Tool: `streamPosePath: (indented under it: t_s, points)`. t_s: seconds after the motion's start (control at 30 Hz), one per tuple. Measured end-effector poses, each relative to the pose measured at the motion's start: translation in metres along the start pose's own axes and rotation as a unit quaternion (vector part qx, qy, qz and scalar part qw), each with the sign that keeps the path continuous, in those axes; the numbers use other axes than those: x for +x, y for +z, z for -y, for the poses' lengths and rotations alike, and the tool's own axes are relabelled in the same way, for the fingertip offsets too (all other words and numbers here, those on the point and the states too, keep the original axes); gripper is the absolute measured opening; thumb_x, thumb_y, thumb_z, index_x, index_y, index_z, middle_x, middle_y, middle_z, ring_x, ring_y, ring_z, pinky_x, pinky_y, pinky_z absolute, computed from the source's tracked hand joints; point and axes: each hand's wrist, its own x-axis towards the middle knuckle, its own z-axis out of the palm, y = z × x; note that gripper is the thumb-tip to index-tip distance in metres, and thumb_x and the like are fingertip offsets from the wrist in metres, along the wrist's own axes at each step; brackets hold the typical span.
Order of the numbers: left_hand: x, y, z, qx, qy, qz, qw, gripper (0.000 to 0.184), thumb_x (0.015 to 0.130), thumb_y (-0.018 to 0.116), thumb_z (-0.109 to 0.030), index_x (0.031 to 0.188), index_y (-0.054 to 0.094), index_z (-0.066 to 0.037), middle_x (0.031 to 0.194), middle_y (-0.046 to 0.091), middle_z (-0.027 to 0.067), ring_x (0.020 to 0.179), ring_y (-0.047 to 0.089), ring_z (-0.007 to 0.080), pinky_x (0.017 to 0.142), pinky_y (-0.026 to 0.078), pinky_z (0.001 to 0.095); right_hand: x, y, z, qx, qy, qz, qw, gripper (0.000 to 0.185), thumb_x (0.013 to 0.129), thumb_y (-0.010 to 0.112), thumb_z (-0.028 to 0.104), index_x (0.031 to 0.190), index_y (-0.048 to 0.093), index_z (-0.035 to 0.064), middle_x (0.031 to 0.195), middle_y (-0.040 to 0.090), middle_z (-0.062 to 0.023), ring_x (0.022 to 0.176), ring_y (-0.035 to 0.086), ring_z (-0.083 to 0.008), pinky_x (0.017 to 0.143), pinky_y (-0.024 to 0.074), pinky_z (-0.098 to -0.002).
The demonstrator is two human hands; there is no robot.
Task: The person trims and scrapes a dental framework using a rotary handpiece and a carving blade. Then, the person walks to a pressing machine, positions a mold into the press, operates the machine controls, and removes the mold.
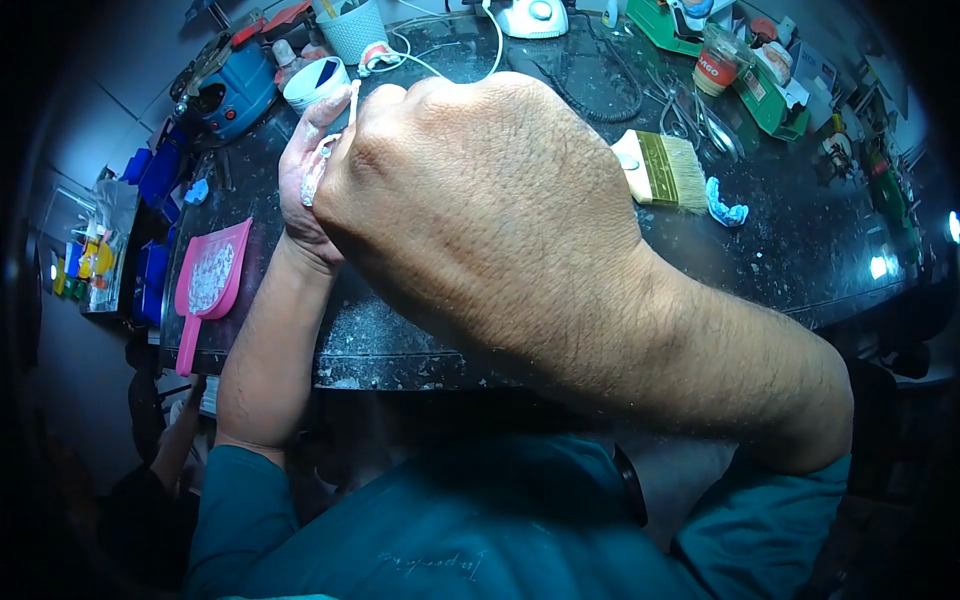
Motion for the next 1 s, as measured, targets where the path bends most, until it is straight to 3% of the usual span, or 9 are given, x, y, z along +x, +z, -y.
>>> streamPosePath:
  t_s: [0.23, 0.37, 0.5, 0.6, 0.63, 0.67, 0.77, 0.83, 1.0]
  points:
    - [0.004, -0.008, 0.003, 0.008, 0.047, 0.089, 0.995, 0.048, 0.098, 0.035, -0.045, 0.101, 0.059, -0.004, 0.080, 0.064, 0.0081, 0.061, 0.062, 0.0144, 0.053, 0.052, 0.0267, 0.000, -0.003, 0.007, -0.026, -0.011, 0.003, 1.000, 0.013, 0.079, 0.062, 0.010, 0.088, 0.061, 0.0005, 0.071, 0.058, -0.0065, 0.064, 0.066, -0.0172, 0.050, 0.0523, -0.0300]
    - [0.004, 0.003, 0.005, 0.008, 0.096, 0.024, 0.995, 0.042, 0.099, 0.036, -0.041, 0.094, 0.057, -0.006, 0.076, 0.060, 0.0042, 0.065, 0.061, 0.0140, 0.058, 0.052, 0.0293, 0.004, -0.007, 0.011, -0.009, -0.003, 0.000, 1.000, 0.008, 0.079, 0.061, 0.008, 0.080, 0.059, 0.0006, 0.067, 0.059, -0.0078, 0.064, 0.067, -0.0185, 0.050, 0.0522, -0.0308]
    - [0.004, -0.005, -0.001, 0.048, 0.087, -0.024, 0.995, 0.043, 0.096, 0.039, -0.050, 0.081, 0.046, -0.010, 0.070, 0.046, 0.0011, 0.061, 0.047, 0.0120, 0.052, 0.040, 0.0258, 0.002, -0.022, 0.002, 0.072, 0.015, -0.048, 0.996, 0.009, 0.083, 0.061, 0.010, 0.079, 0.059, 0.0027, 0.069, 0.061, -0.0098, 0.065, 0.067, -0.0234, 0.053, 0.0525, -0.0343]
    - [0.002, -0.005, -0.008, -0.035, 0.027, 0.111, 0.993, 0.046, 0.094, 0.040, -0.054, 0.075, 0.037, -0.012, 0.068, 0.035, 0.0002, 0.059, 0.039, 0.0116, 0.049, 0.034, 0.0239, -0.003, -0.025, -0.014, 0.096, 0.036, -0.051, 0.993, 0.008, 0.088, 0.063, 0.012, 0.084, 0.062, 0.0044, 0.073, 0.062, -0.0114, 0.063, 0.065, -0.0273, 0.054, 0.0504, -0.0373]
    - [0.004, -0.011, -0.009, -0.102, -0.009, 0.191, 0.976, 0.045, 0.094, 0.040, -0.053, 0.076, 0.037, -0.012, 0.069, 0.035, 0.0006, 0.060, 0.040, 0.0117, 0.049, 0.035, 0.0239, -0.005, -0.018, -0.021, 0.100, 0.036, -0.061, 0.992, 0.009, 0.089, 0.063, 0.012, 0.085, 0.062, 0.0041, 0.073, 0.062, -0.0118, 0.064, 0.065, -0.0274, 0.054, 0.0500, -0.0377]
    - [0.007, -0.014, -0.008, -0.086, 0.001, 0.199, 0.976, 0.042, 0.094, 0.041, -0.050, 0.079, 0.040, -0.011, 0.071, 0.037, 0.0013, 0.060, 0.041, 0.0120, 0.049, 0.038, 0.0223, -0.006, -0.011, -0.027, 0.104, 0.036, -0.072, 0.991, 0.010, 0.090, 0.063, 0.013, 0.086, 0.062, 0.0037, 0.073, 0.062, -0.0123, 0.064, 0.065, -0.0275, 0.055, 0.0497, -0.0380]
    - [0.006, -0.009, -0.003, -0.069, 0.010, 0.143, 0.987, 0.040, 0.094, 0.043, -0.044, 0.097, 0.045, -0.004, 0.078, 0.042, 0.0039, 0.064, 0.044, 0.0128, 0.046, 0.040, 0.0196, -0.004, -0.015, -0.035, 0.088, 0.085, -0.025, 0.992, 0.012, 0.091, 0.063, 0.015, 0.089, 0.062, 0.0039, 0.074, 0.063, -0.0125, 0.066, 0.065, -0.0276, 0.056, 0.0499, -0.0376]
    - [0.005, -0.006, -0.003, -0.079, -0.005, 0.139, 0.987, 0.040, 0.094, 0.041, -0.043, 0.101, 0.045, -0.003, 0.080, 0.043, 0.0050, 0.066, 0.044, 0.0133, 0.045, 0.039, 0.0196, -0.007, -0.014, -0.036, 0.125, 0.117, 0.009, 0.985, 0.012, 0.092, 0.063, 0.017, 0.092, 0.063, 0.0048, 0.075, 0.063, -0.0124, 0.066, 0.065, -0.0279, 0.058, 0.0508, -0.0370]
    - [0.007, -0.009, -0.001, -0.036, -0.015, 0.123, 0.992, 0.045, 0.093, 0.035, -0.042, 0.105, 0.049, -0.001, 0.085, 0.049, 0.0088, 0.070, 0.046, 0.0163, 0.049, 0.040, 0.0234, -0.010, -0.007, -0.037, 0.111, 0.078, 0.002, 0.991, 0.014, 0.091, 0.064, 0.019, 0.094, 0.066, 0.0059, 0.076, 0.064, -0.0109, 0.068, 0.066, -0.0274, 0.060, 0.0523, -0.0355]
